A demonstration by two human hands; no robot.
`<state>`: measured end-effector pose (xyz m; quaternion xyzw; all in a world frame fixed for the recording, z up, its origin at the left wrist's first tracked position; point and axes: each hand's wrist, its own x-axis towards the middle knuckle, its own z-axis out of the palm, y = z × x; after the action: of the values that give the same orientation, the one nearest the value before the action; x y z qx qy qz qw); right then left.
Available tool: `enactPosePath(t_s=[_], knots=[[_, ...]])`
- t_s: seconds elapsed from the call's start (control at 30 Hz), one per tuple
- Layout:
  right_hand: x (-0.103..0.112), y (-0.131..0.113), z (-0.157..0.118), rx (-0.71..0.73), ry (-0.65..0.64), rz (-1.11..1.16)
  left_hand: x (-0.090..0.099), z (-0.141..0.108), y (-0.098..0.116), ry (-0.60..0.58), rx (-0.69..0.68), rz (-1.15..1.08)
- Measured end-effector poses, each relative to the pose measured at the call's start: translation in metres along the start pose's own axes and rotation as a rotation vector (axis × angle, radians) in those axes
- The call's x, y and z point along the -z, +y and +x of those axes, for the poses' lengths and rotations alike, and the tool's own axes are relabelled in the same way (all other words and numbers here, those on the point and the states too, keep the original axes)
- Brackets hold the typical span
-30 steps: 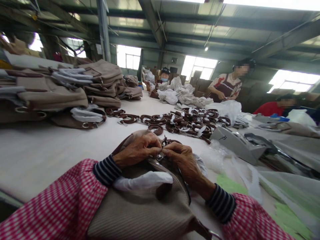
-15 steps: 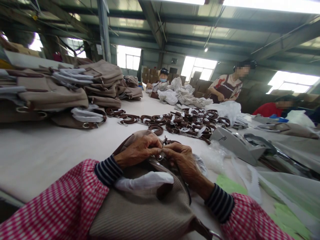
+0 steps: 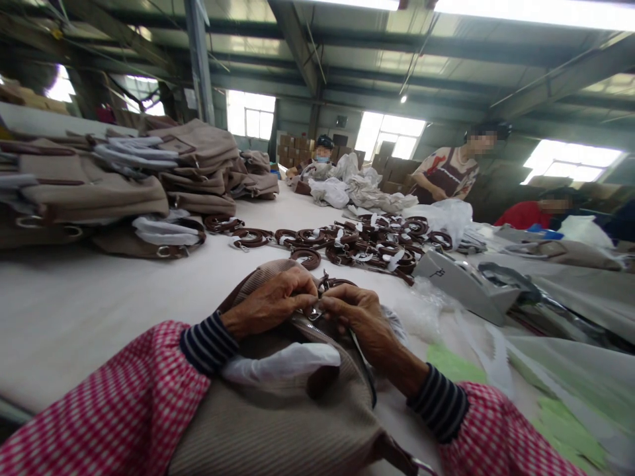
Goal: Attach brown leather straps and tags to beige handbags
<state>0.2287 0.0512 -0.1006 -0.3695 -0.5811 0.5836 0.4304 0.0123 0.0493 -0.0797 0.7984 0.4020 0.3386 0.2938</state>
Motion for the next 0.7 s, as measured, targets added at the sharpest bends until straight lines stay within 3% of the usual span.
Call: enactPosePath(t_s=[0.57,0.7], knots=[[-0.015,0.01,0.0,0.029,0.074,0.041,-0.002,-0.001,0.002,-0.017,0.084,-0.118],[-0.001,-0.002,0.006,0.039,-0.004,-0.07,-0.005,0.001,-0.003,0.014,0.046,-0.072]])
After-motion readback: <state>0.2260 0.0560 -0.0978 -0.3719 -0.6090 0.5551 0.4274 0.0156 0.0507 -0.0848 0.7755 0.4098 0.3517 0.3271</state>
